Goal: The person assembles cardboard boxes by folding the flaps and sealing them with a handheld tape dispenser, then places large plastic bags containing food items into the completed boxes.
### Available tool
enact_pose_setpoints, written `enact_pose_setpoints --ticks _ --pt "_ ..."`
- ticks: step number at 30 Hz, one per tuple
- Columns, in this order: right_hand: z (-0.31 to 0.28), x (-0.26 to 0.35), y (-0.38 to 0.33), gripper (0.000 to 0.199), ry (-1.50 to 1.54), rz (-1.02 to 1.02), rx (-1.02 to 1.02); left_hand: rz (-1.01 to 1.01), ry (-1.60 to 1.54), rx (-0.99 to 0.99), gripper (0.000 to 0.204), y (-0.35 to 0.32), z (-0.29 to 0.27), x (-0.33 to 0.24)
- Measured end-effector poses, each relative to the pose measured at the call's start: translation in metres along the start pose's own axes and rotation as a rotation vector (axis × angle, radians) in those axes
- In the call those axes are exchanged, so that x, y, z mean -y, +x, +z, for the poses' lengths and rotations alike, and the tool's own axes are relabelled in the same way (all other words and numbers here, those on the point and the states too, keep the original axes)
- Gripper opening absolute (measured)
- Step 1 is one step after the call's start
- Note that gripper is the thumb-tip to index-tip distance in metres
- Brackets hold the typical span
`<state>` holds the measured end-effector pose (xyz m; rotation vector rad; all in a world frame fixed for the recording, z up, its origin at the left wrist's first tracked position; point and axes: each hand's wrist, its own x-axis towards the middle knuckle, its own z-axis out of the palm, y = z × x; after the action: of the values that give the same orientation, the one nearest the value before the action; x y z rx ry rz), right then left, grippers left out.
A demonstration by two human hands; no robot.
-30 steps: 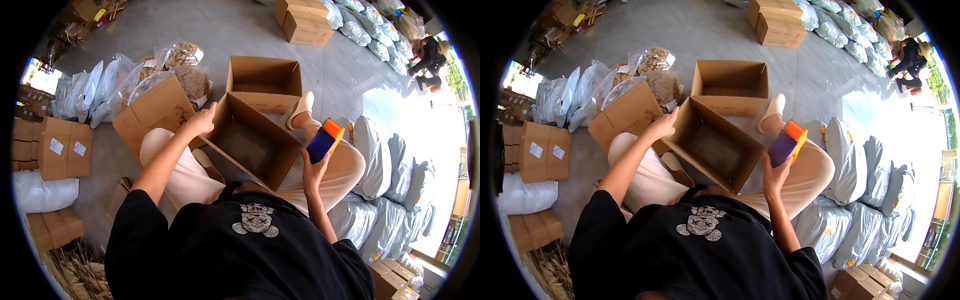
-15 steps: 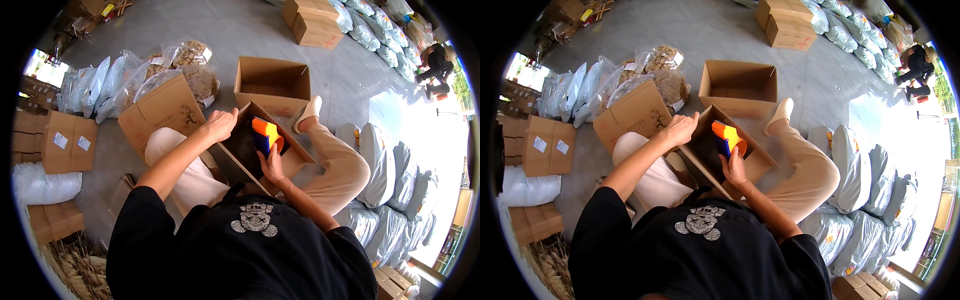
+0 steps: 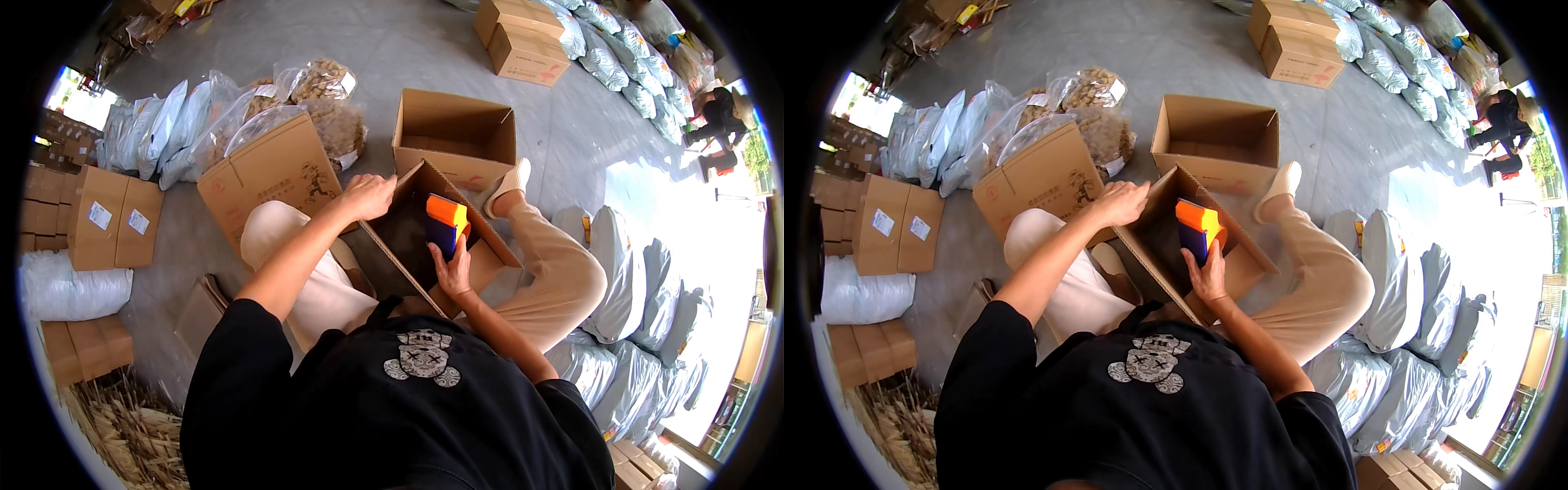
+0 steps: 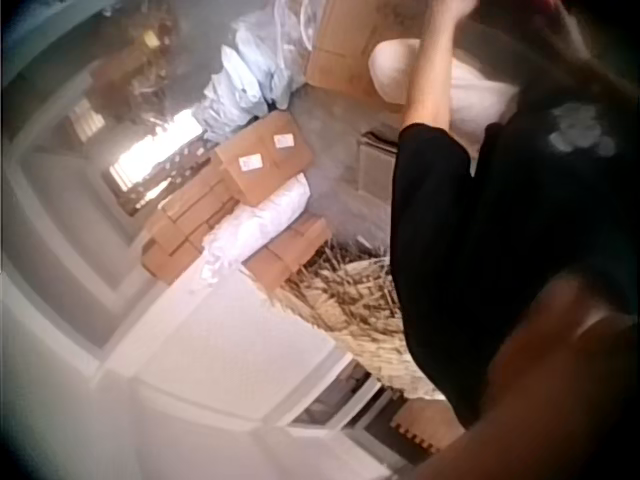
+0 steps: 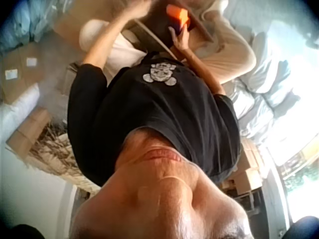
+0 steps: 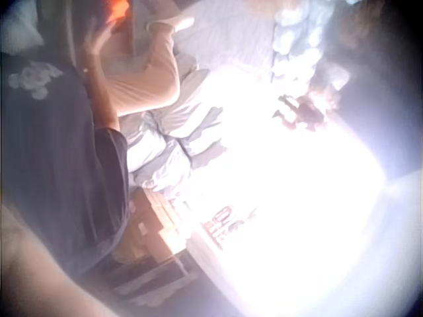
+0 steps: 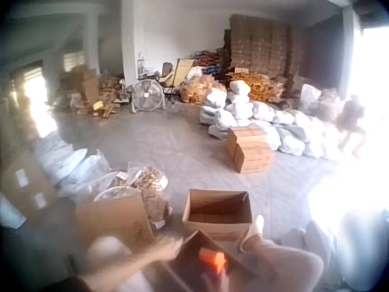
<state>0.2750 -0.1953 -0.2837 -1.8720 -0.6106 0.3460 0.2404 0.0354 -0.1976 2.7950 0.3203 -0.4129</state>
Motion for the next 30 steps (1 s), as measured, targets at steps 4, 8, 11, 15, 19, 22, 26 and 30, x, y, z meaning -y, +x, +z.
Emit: enact_pose_setpoints --ticks 4,8,11,15,19,22,26,30 --pt "0.001 -0.006 -0.008 0.041 -0.106 -0.239 -0.059 0.022 0.249 0.091 0.065 -0.009 0.035 -0.046" --pt "-0.001 -0.012 -0.014 0.041 -0.126 -0.301 -0.044 0.069 -0.016 0.341 0.099 -0.01 0.018 -0.041" --pt "0.003 -0.019 -0.009 0.039 -0.089 -0.121 -0.031 0.274 -0.023 0.626 0.119 -0.013 0.019 -0.006" --pt "0.002 -0.012 -0.006 0.039 -0.073 -0.066 0.029 0.401 0.121 0.609 0.085 -0.01 0.021 -0.001" --pt "-0.023 0.025 0.012 0.038 -0.175 -0.458 -0.044 0.306 0.088 0.556 0.054 0.014 0.006 -0.015" --pt "-0.056 0.055 0.05 0.047 0.13 -0.26 -0.039 0.344 -0.031 0.357 0.051 0.022 0.015 -0.011" --pt "-0.08 0.059 0.092 0.043 0.171 0.083 -0.174 0.214 -0.033 0.083 0.078 0.022 0.035 -0.012" --pt "-0.057 0.069 0.056 0.036 0.269 0.018 -0.223 -0.18 -0.349 -0.083 0.118 -0.007 0.076 -0.008"
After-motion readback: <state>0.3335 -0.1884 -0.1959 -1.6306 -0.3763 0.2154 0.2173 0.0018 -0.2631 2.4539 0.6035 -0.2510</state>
